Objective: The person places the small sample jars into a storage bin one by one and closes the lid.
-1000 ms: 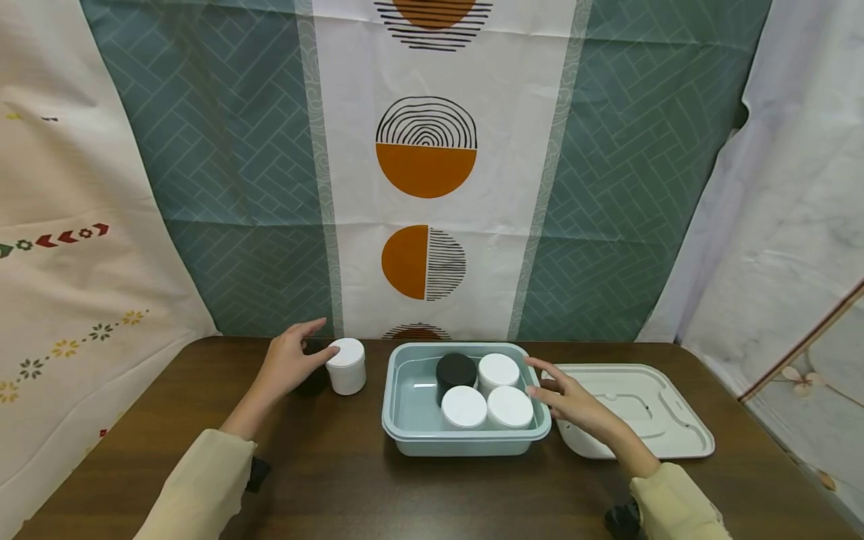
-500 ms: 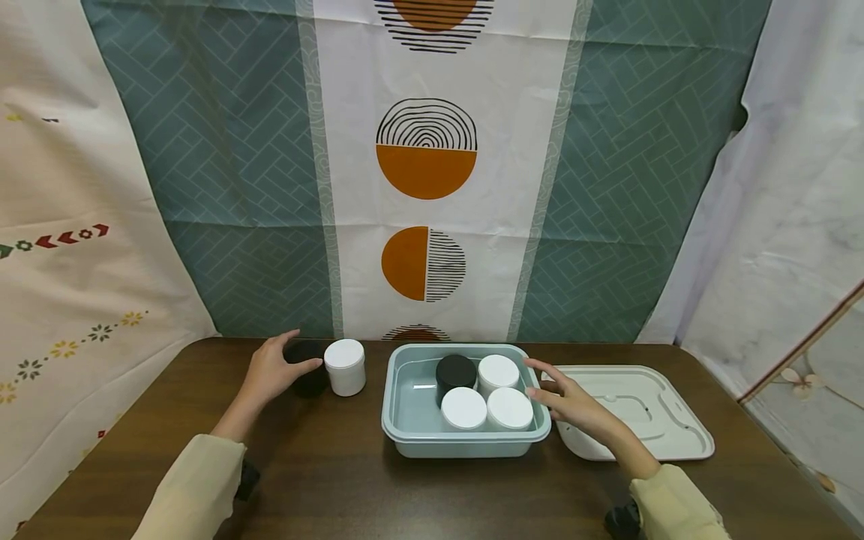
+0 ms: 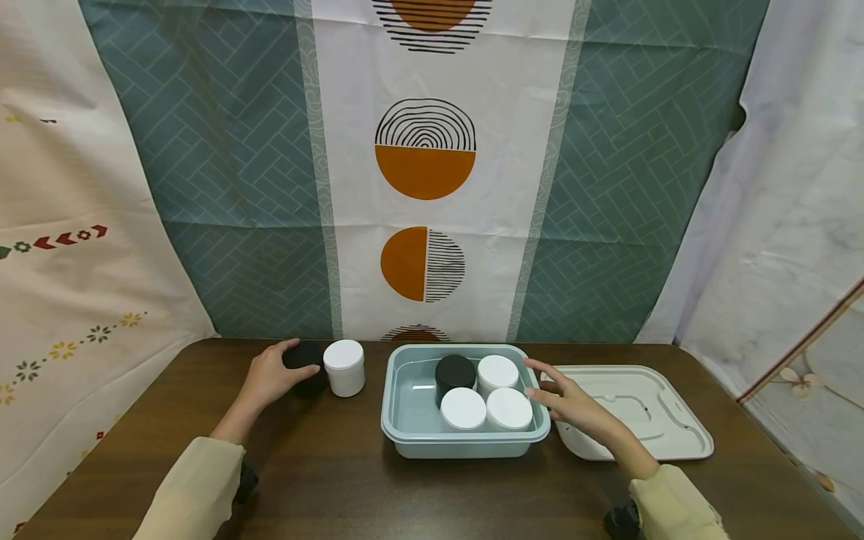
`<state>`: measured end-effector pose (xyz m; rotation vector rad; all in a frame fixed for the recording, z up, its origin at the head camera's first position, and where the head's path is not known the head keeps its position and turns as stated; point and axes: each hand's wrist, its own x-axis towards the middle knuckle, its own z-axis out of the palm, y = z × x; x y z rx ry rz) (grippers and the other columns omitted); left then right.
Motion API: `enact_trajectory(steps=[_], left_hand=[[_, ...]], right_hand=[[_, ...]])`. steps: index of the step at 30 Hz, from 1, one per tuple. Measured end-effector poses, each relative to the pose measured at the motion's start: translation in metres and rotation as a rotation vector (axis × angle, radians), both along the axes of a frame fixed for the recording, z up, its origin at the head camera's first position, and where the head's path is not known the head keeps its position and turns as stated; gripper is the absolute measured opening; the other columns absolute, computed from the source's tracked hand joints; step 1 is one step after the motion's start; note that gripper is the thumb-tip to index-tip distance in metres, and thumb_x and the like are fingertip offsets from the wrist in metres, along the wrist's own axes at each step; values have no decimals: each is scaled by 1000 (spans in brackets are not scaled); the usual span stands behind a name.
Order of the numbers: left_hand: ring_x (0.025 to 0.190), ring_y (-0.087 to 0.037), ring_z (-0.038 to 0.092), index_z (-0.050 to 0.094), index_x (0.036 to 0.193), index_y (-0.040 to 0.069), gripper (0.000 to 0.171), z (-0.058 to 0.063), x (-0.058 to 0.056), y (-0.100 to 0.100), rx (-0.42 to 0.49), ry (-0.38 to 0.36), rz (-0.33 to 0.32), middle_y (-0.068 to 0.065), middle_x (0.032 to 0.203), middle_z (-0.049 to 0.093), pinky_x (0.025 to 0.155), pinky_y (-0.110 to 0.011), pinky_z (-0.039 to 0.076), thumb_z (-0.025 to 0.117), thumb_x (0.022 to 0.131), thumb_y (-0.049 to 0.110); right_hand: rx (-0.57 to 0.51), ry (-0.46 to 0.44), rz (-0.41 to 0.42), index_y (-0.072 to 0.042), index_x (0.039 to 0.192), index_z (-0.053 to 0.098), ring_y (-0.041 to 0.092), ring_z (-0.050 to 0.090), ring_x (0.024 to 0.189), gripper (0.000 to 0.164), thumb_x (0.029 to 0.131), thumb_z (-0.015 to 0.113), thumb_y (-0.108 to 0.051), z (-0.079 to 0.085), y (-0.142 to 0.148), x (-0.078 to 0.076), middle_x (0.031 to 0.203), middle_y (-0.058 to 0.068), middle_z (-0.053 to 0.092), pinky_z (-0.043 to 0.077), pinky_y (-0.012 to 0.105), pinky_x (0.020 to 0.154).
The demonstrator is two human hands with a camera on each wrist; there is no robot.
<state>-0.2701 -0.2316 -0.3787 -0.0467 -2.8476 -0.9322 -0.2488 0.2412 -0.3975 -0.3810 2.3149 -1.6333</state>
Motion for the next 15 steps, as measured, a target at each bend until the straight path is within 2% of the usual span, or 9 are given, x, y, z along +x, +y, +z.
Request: enact_trajectory(steps=[4,10,15], left_hand=[[119,-52,32,38,131,-10,73,1,1,0,-1,3,5,-36,131,36,95,-59,31,66,80,34],[118,-51,35,41,129,-10,73,2,4,-5,5,45,26,-36,130,38,95,-58,32,67,80,35],[120,-50,33,40,131,-9,74,11,7,-8,32,65,41,-35,131,37,95,-59,30,66,80,38]], right_hand=[[-1,-4,-4,-15,144,22,44,33,124,62,92,54,-26,0,0,0,141,30,20,48,43,84],[4,0,-3,-15,144,22,44,34,123,62,92,54,-26,-1,-1,-1,140,31,21,48,43,83],[3,1,-6,-14,144,23,43,35,123,63,91,55,-26,-1,-1,-2,139,31,23,48,44,84]])
